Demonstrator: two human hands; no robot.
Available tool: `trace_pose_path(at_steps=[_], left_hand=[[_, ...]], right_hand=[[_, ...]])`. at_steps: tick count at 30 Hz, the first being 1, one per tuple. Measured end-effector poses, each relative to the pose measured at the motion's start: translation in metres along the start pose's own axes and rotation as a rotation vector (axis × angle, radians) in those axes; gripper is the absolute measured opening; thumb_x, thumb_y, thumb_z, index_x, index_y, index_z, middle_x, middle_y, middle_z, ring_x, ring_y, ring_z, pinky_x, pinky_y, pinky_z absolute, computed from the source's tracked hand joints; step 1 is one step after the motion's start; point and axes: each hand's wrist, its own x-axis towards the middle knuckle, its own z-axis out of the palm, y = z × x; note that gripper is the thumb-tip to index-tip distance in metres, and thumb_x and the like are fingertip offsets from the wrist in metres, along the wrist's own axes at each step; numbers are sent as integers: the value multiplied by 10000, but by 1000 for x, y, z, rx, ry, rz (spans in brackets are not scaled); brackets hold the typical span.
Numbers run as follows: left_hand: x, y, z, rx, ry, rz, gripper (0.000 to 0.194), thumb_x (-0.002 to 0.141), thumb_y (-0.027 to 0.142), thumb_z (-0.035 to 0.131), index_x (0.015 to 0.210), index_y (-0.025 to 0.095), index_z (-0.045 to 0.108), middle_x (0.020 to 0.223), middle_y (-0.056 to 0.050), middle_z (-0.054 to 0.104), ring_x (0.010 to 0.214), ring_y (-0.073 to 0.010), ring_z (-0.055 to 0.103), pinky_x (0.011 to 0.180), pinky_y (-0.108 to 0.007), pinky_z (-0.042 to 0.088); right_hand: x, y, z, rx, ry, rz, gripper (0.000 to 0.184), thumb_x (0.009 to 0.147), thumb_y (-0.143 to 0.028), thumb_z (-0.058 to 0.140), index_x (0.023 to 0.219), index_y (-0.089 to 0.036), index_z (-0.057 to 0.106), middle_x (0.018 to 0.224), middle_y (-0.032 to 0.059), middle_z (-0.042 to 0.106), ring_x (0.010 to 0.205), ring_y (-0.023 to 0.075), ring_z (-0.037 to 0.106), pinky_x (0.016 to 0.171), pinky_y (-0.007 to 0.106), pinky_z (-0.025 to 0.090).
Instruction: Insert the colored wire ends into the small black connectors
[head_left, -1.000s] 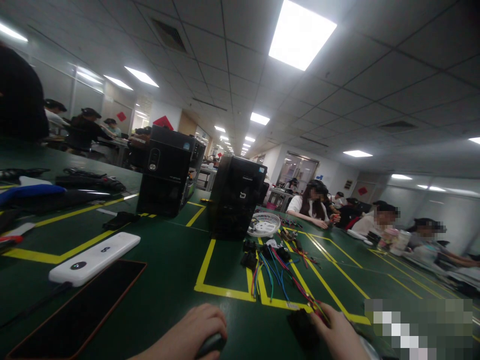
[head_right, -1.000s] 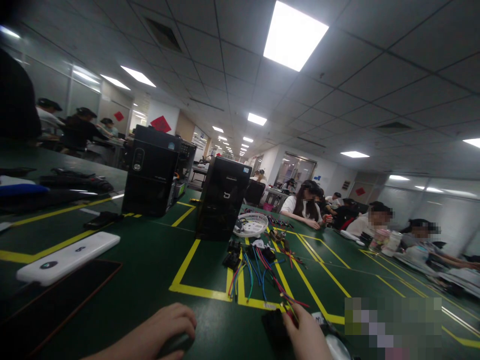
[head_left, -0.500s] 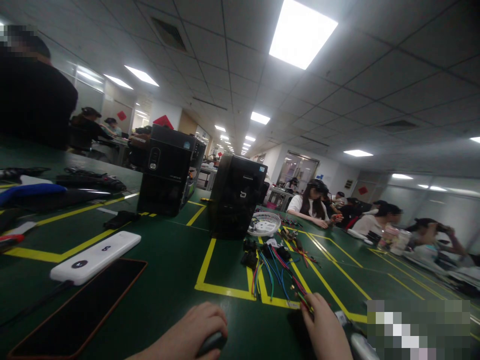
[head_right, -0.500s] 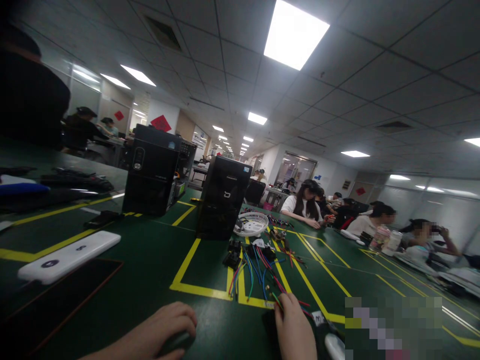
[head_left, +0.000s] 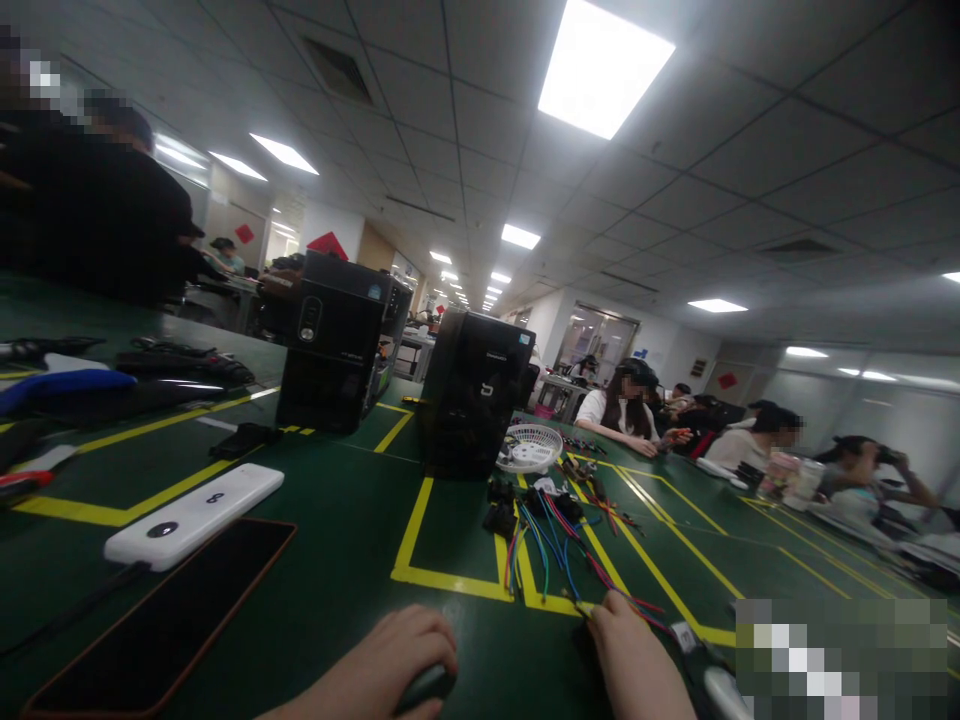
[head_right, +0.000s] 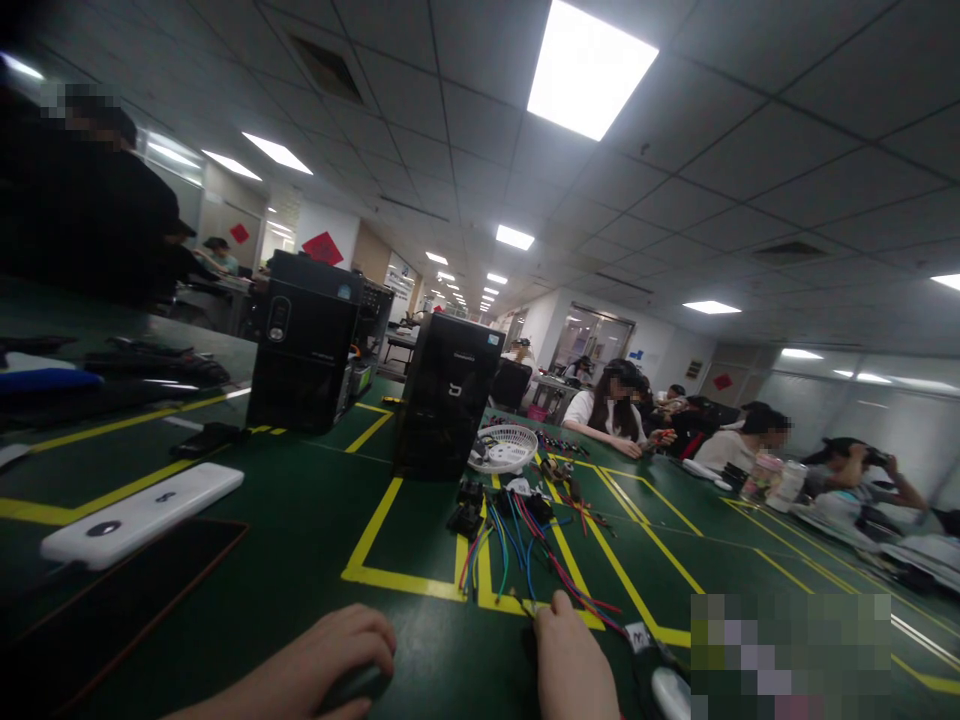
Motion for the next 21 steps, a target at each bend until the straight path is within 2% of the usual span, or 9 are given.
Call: trace_pose_path(at_steps=[5, 11, 13, 15, 17, 19, 21], left_hand=[[-1, 3, 1, -9, 24, -9, 329, 779, 86, 663, 1052, 267, 629, 1192, -2, 581, 1123, -218, 513, 978, -326, 381], [-3, 6, 0, -13, 10, -19, 318, 781, 90, 656, 1043, 269, 631, 1193, -3, 583, 1124, -225, 511, 980, -340, 377], [-3, 4, 0, -7, 18, -14, 333, 769, 73, 651, 1040, 266, 631, 1184, -6, 586, 1113, -225, 518, 976, -339, 379], [-2, 2, 1, -11, 19, -6, 340, 765, 73, 652, 1042, 269, 630, 1179, -4, 588, 1108, -224, 521, 971, -337, 382], [-2, 1, 1, -17, 25, 0, 333, 772, 84, 654, 1046, 272, 630, 1184, -2, 587, 1113, -222, 519, 976, -336, 379], [-1, 0, 1, -20, 23, 1, 330, 775, 90, 659, 1049, 273, 631, 1182, -3, 587, 1113, -221, 519, 976, -333, 380], [-1, -1, 1, -21, 26, -5, 333, 775, 88, 660, 1051, 273, 632, 1179, -3, 589, 1110, -220, 520, 975, -331, 381]], right_hand=[[-1, 0, 6, 3, -13, 12, 385, 870, -86, 313, 886, -137, 695, 977, 174, 626, 898, 244, 638, 807, 340, 454], [-8, 11, 1, 104, -45, -58, 338, 889, -201, 370, 913, -196, 707, 961, 115, 643, 880, 210, 646, 800, 299, 453], [-10, 15, -4, 166, 13, -64, 363, 900, -243, 341, 895, -183, 699, 993, 124, 647, 903, 209, 647, 823, 291, 452], [-11, 21, -9, 209, 122, 7, 419, 910, -293, 288, 949, -156, 682, 1055, 150, 656, 972, 234, 641, 860, 311, 451], [-11, 28, -13, 257, 218, 124, 491, 912, -342, 241, 1103, -112, 631, 1154, 177, 647, 1071, 265, 615, 908, 344, 442], [-11, 35, -15, 314, 250, 204, 564, 911, -383, 213, 1253, -75, 539, 1238, 180, 618, 1141, 271, 584, 944, 362, 432], [-12, 43, -14, 348, 227, 222, 590, 914, -401, 207, 1308, -74, 500, 1264, 161, 607, 1157, 260, 578, 950, 355, 435]])
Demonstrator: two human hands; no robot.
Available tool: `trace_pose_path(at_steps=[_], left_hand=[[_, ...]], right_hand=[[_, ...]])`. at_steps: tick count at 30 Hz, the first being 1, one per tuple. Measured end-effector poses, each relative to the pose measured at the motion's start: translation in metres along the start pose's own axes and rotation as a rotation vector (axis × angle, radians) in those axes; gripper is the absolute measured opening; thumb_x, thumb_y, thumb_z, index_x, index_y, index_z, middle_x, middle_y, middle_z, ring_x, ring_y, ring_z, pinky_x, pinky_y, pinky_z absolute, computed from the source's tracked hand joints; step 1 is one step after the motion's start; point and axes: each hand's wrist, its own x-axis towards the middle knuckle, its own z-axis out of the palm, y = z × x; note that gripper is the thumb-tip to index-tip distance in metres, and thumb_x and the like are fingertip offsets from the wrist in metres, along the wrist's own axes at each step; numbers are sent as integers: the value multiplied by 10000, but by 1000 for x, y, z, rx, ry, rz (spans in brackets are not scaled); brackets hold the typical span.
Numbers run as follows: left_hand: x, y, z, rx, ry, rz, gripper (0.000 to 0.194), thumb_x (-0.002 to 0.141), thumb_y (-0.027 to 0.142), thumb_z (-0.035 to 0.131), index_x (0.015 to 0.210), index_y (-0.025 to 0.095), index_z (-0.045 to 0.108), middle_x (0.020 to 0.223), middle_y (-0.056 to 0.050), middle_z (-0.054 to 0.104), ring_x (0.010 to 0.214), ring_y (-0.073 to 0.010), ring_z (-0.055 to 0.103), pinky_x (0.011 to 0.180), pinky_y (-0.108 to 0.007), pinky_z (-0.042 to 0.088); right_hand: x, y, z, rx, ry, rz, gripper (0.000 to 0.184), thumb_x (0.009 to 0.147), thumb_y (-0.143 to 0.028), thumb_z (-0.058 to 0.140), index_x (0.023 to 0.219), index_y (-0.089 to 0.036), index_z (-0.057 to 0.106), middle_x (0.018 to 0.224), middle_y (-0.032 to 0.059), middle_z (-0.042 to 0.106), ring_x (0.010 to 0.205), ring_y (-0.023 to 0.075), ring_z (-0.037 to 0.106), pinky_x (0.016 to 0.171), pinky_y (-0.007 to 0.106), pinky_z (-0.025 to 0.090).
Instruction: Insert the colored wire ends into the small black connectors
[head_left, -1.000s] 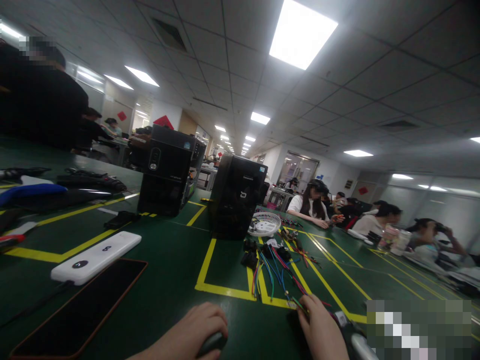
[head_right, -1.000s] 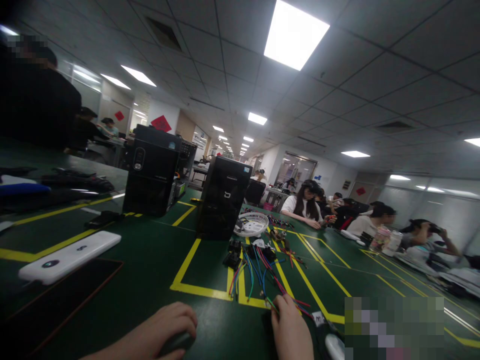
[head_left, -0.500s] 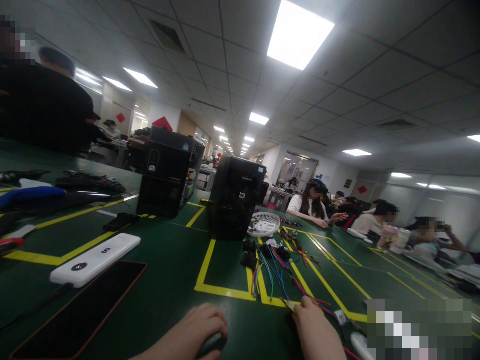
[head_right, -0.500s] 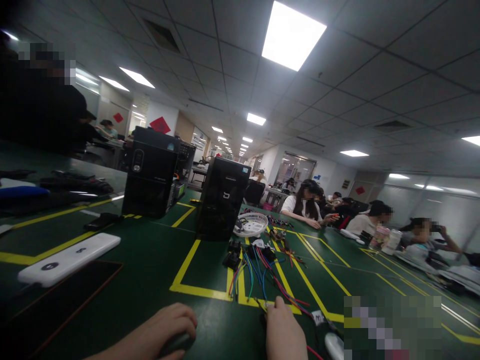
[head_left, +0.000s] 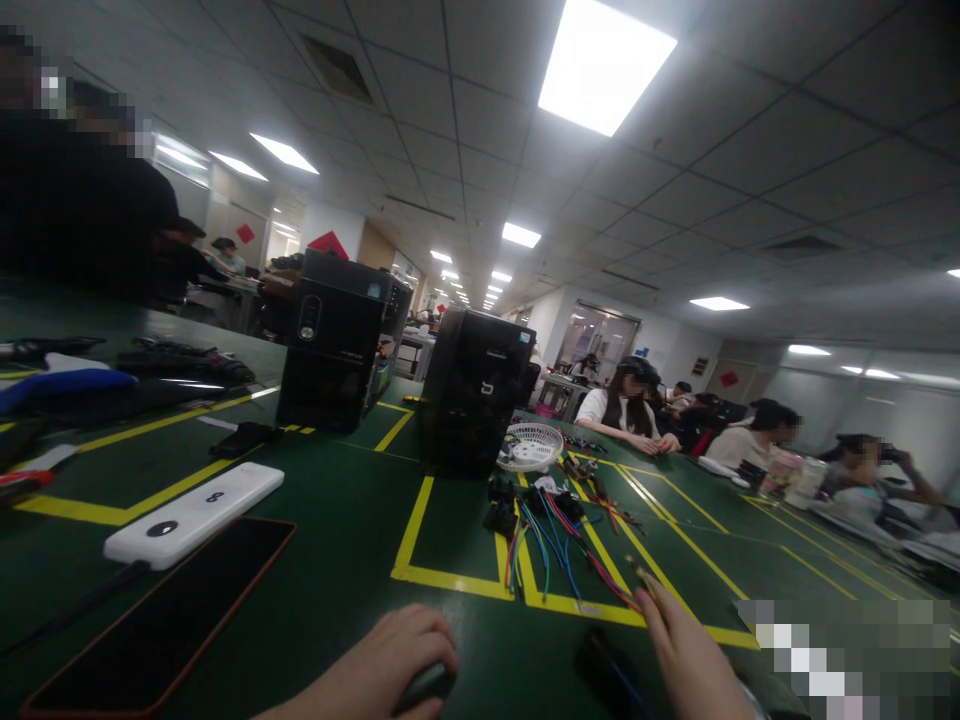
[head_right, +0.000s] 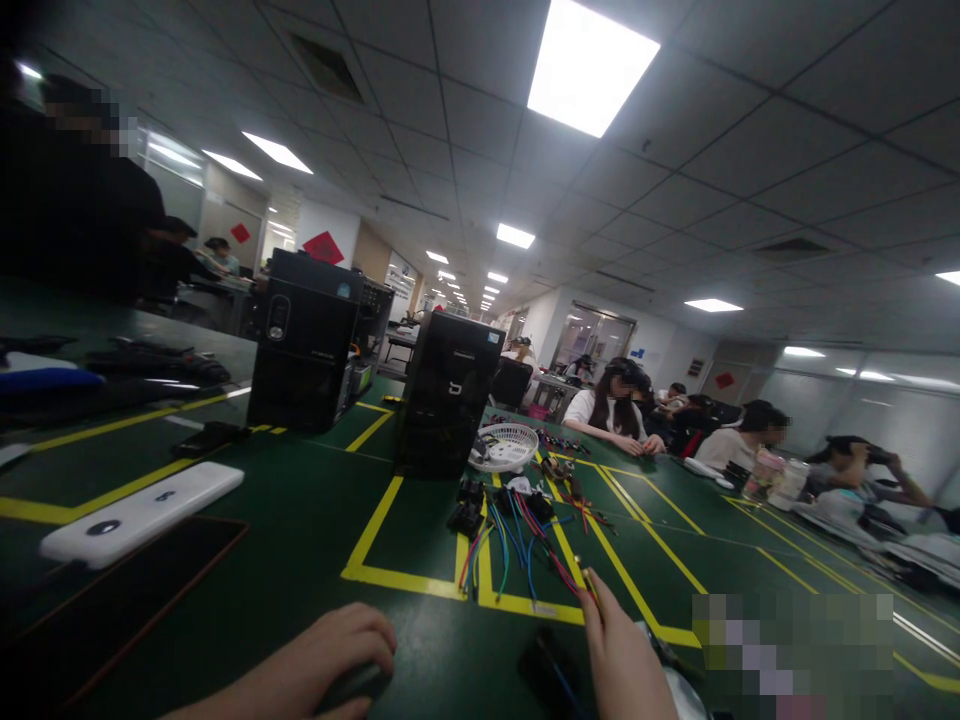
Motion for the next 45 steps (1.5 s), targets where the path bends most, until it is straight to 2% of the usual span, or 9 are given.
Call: trace_pose_path(at_steps=[5, 9, 12, 16, 24, 31, 38, 41, 45], left_hand=[[-1, 3, 1, 10, 2, -7, 331, 792, 103, 644, 1068, 284, 623, 1196, -2, 580, 1121, -225, 510, 983, -339, 375], [-3, 5, 0, -1, -6, -7, 316, 784, 113, 642, 1046, 289, 625, 1188, 7, 584, 1114, -231, 509, 979, -345, 373], [-3, 5, -1, -5, -2, -6, 301, 777, 108, 637, 1022, 284, 626, 1176, 8, 585, 1104, -231, 510, 975, -344, 371], [-3, 4, 0, -6, 11, -1, 306, 779, 119, 642, 1029, 293, 624, 1186, 13, 578, 1114, -234, 499, 977, -349, 362], [-3, 6, -1, -7, 6, -25, 318, 775, 107, 647, 1033, 291, 627, 1184, 14, 582, 1114, -235, 500, 974, -351, 364], [-2, 4, 0, -11, 15, -11, 326, 773, 106, 647, 1038, 296, 626, 1189, 14, 579, 1121, -231, 496, 984, -342, 355], [-1, 6, -1, -6, -14, -15, 327, 772, 106, 641, 1041, 291, 620, 1192, 9, 577, 1121, -234, 499, 983, -350, 359], [-2, 4, 0, -7, 3, -9, 308, 781, 120, 639, 1034, 294, 617, 1189, 15, 576, 1124, -234, 492, 983, -351, 357], [-2, 2, 2, -8, 11, 1, 311, 770, 114, 642, 1025, 290, 615, 1180, 15, 580, 1112, -232, 498, 976, -345, 363]], right_hand=[[0, 7, -3, -43, -91, -22, 453, 887, -270, 313, 1164, -145, 649, 1231, 104, 638, 1120, 231, 606, 952, 302, 430], [1, 2, -1, -56, -208, -44, 472, 918, -287, 282, 1146, -127, 663, 1171, 114, 672, 1076, 243, 632, 912, 325, 459], [2, 4, 5, -50, -154, -109, 460, 892, -232, 315, 1194, -84, 628, 1224, 124, 639, 1135, 235, 596, 962, 329, 429], [1, 4, 7, -58, -124, -153, 447, 857, -169, 345, 1187, -128, 643, 1227, 98, 644, 1140, 219, 589, 981, 322, 412], [-4, -11, -7, -95, -194, -241, 437, 832, -107, 336, 1008, -195, 726, 1027, 94, 674, 938, 188, 652, 847, 250, 447], [-4, -12, -13, -138, -281, -247, 423, 848, -93, 342, 990, -213, 722, 1024, 90, 662, 945, 194, 646, 836, 256, 435], [-6, -23, -9, -241, -222, -226, 460, 867, -62, 301, 1036, -189, 710, 1061, 99, 648, 934, 188, 651, 807, 257, 433], [-7, -21, -5, -234, -198, -242, 447, 869, -79, 316, 975, -238, 721, 1033, 64, 654, 903, 177, 655, 775, 249, 435], [-7, -20, -2, -225, -184, -232, 423, 870, -91, 317, 921, -216, 718, 1003, 67, 655, 899, 178, 653, 787, 250, 435]])
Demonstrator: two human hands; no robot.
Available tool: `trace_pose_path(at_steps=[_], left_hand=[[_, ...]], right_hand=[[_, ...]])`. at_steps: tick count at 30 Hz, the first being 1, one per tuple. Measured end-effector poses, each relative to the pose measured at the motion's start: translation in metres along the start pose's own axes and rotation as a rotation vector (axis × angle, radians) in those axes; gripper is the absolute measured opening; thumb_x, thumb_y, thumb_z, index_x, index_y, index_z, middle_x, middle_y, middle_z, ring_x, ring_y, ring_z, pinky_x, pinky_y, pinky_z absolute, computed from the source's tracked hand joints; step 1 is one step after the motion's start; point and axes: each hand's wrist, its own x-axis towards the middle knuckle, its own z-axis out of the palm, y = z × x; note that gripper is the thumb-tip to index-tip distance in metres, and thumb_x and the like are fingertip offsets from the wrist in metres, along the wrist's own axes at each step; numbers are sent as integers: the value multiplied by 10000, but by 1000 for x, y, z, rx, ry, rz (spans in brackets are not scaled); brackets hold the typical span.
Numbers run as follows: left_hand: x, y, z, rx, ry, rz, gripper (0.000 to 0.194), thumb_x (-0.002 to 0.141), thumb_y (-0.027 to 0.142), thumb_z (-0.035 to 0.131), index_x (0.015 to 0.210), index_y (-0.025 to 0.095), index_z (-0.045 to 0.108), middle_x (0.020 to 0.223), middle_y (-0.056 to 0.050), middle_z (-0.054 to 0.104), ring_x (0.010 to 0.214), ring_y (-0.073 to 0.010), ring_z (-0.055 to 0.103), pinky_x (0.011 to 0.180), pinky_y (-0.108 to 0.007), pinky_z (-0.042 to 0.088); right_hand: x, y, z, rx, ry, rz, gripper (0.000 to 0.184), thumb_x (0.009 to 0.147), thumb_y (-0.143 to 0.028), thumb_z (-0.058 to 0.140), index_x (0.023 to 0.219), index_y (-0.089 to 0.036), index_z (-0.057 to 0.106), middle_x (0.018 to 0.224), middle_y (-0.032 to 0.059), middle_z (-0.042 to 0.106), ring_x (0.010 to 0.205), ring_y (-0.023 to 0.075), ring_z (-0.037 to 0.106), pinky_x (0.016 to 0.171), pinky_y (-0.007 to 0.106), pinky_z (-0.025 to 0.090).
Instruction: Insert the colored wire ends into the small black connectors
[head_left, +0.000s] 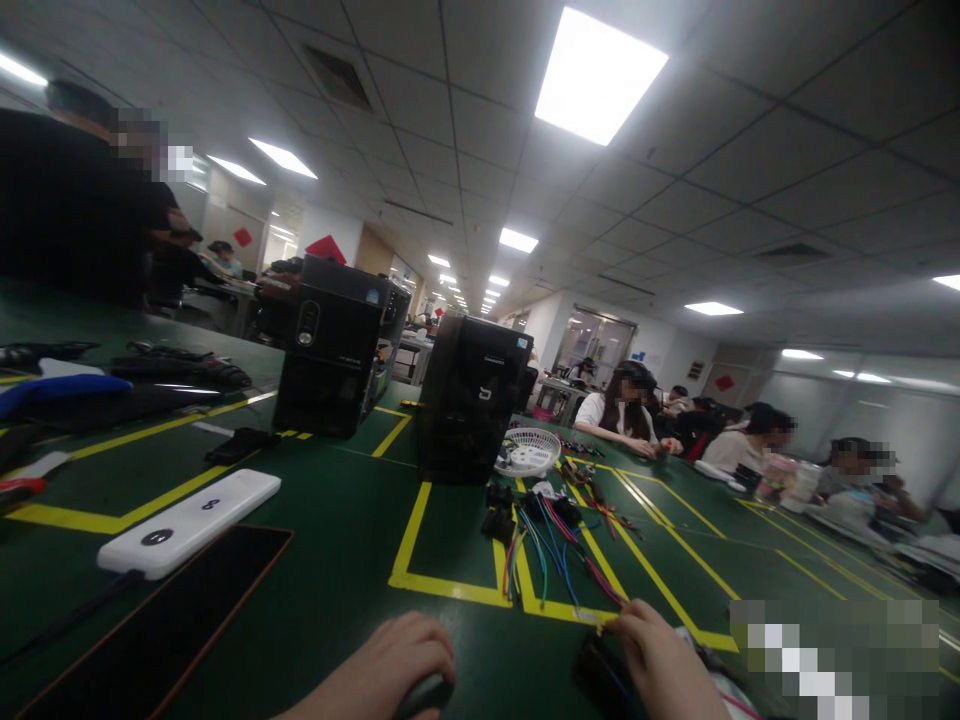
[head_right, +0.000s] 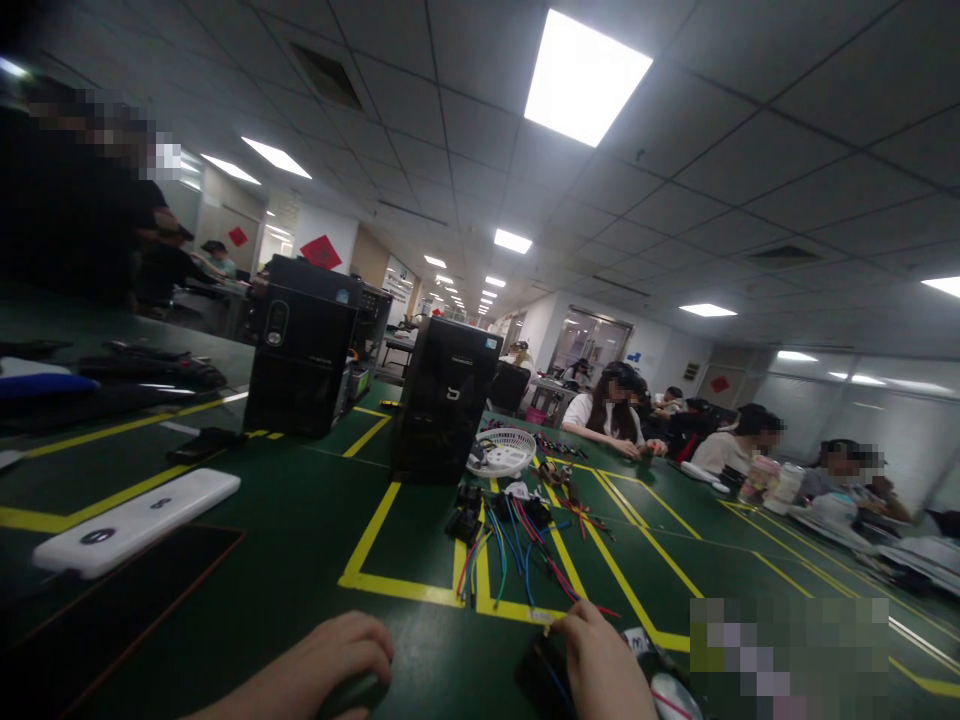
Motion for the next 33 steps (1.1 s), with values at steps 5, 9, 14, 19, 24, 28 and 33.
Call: trace_pose_path(at_steps=[5, 9, 14, 19, 24, 28, 33], left_hand=[[-1, 4, -2, -11, 1, -9, 320, 770, 100, 633, 1031, 285, 616, 1182, 3, 577, 1114, -240, 497, 981, -351, 361], [-1, 7, -4, -23, 1, -9, 329, 776, 97, 618, 1039, 295, 612, 1182, 11, 579, 1112, -231, 500, 988, -344, 359], [-1, 5, -3, -8, -9, -10, 313, 772, 103, 645, 1022, 290, 623, 1183, 9, 585, 1117, -232, 506, 989, -350, 365], [0, 5, -3, 16, -16, -14, 309, 780, 88, 646, 1033, 266, 631, 1179, -8, 589, 1116, -227, 514, 982, -335, 371], [2, 5, -6, 16, -43, -13, 338, 777, 106, 664, 1064, 280, 624, 1212, -4, 577, 1134, -236, 505, 988, -351, 366], [1, 7, -6, 4, -35, -23, 319, 780, 105, 655, 1047, 279, 629, 1196, -3, 583, 1118, -231, 511, 979, -349, 371], [-2, 8, -4, -2, -7, -22, 323, 787, 101, 640, 1048, 291, 628, 1190, 11, 584, 1123, -235, 504, 986, -352, 364]], right_hand=[[1, 3, 4, 58, 8, -43, 414, 846, -96, 311, 916, -206, 703, 1012, 78, 650, 899, 186, 648, 798, 271, 440], [0, 3, 10, 184, 79, -32, 366, 842, -163, 324, 934, -196, 676, 1019, 89, 657, 932, 193, 641, 836, 281, 439], [1, -1, 11, 264, 75, -14, 353, 838, -351, 340, 878, -180, 646, 935, 117, 680, 907, 238, 634, 823, 326, 448], [1, -4, 9, 287, 56, 16, 335, 824, -394, 330, 797, -197, 600, 869, 106, 666, 842, 239, 625, 773, 338, 443], [1, -2, 14, 307, 82, 20, 311, 821, -401, 341, 807, -204, 581, 874, 94, 662, 846, 236, 618, 773, 339, 430], [2, -3, 15, 304, 81, 49, 287, 796, -392, 351, 807, -206, 568, 891, 104, 664, 864, 245, 618, 781, 349, 424], [2, -2, 13, 290, 73, 79, 292, 788, -415, 325, 763, -218, 539, 844, 104, 660, 818, 252, 621, 735, 353, 424]])
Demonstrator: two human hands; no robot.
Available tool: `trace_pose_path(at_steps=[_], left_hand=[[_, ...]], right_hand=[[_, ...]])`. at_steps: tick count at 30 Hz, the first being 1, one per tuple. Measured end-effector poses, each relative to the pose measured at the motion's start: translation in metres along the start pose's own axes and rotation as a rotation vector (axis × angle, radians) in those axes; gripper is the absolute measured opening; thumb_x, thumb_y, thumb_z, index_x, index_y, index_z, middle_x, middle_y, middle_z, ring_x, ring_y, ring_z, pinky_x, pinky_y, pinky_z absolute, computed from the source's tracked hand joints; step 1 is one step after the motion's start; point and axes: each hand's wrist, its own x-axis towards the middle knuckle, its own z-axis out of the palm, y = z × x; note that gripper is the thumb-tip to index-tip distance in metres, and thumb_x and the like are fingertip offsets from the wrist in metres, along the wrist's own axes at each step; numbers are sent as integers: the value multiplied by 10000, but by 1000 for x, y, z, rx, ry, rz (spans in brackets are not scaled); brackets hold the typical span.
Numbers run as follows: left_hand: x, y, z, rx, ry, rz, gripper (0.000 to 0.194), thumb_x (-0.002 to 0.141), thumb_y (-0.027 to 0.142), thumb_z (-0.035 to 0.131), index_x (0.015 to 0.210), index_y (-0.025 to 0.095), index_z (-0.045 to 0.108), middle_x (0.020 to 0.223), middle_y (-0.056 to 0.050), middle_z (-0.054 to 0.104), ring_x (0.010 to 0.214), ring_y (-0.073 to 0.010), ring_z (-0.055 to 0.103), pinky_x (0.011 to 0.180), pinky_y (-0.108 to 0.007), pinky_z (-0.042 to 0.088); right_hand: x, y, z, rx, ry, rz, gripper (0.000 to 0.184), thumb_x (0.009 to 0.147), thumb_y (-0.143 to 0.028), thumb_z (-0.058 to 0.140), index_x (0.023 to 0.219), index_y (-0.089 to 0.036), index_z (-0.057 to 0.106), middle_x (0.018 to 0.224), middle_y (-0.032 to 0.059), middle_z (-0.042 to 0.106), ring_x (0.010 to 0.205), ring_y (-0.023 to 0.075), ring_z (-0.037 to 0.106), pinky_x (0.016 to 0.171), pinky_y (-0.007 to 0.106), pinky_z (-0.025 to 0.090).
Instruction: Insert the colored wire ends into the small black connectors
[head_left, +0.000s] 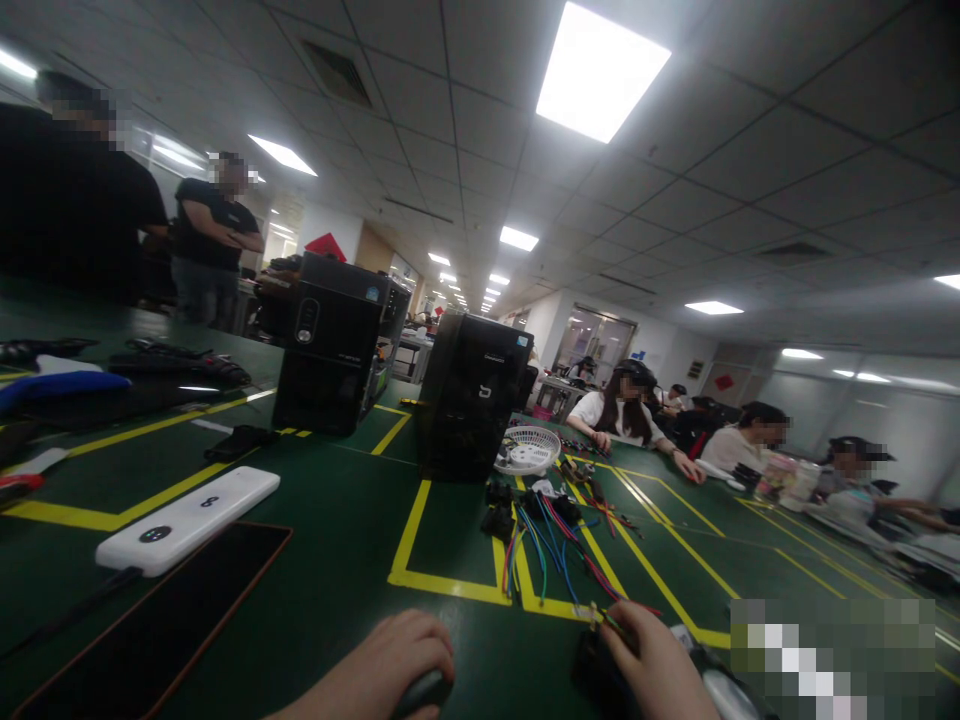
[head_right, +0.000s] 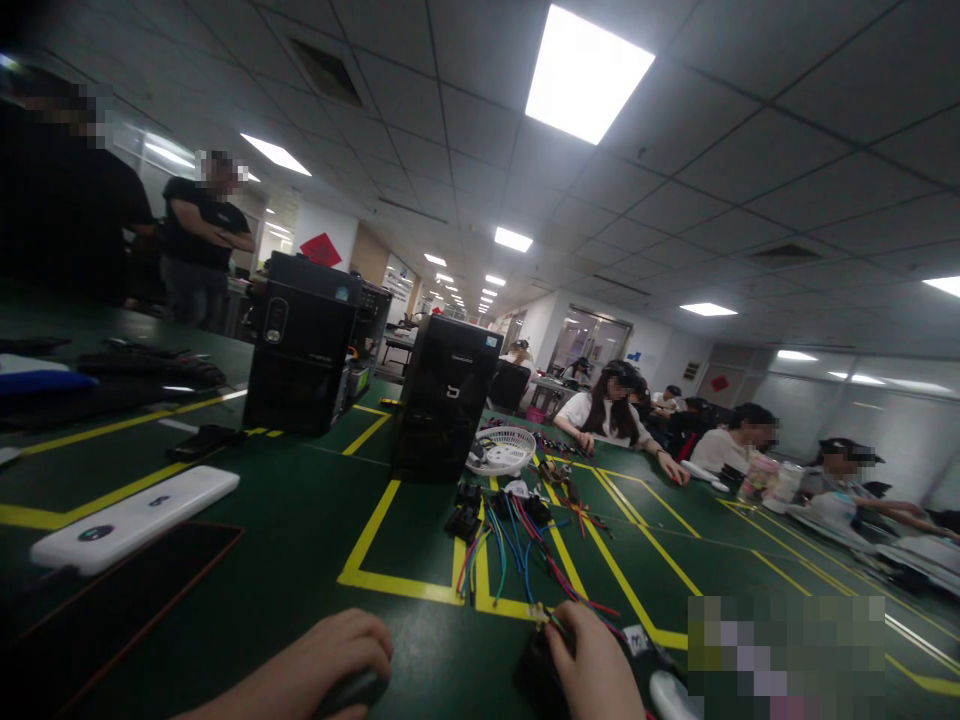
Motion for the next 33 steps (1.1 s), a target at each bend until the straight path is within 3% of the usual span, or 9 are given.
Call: trace_pose_path(at_steps=[10, 24, 33], left_hand=[[6, -8, 2, 1, -25, 18, 304, 779, 98, 660, 1030, 266, 632, 1170, -3, 592, 1107, -223, 516, 977, -337, 374], [2, 3, -1, 27, 5, -10, 308, 797, 82, 651, 1050, 256, 632, 1192, -12, 584, 1131, -231, 509, 993, -341, 369], [2, -1, -1, 24, -29, -7, 306, 790, 85, 666, 1045, 252, 637, 1192, -17, 584, 1131, -235, 509, 984, -355, 381]], right_hand=[[0, 5, 3, -22, -9, 44, 286, 770, -422, 335, 765, -225, 542, 860, 107, 671, 840, 264, 621, 746, 358, 421], [3, 13, 5, -55, 25, 29, 272, 811, -368, 292, 806, -224, 524, 897, 118, 670, 855, 259, 628, 762, 362, 421], [2, 11, 5, -126, -44, 13, 233, 815, -323, 314, 771, -226, 521, 878, 122, 671, 854, 260, 627, 743, 348, 422]])
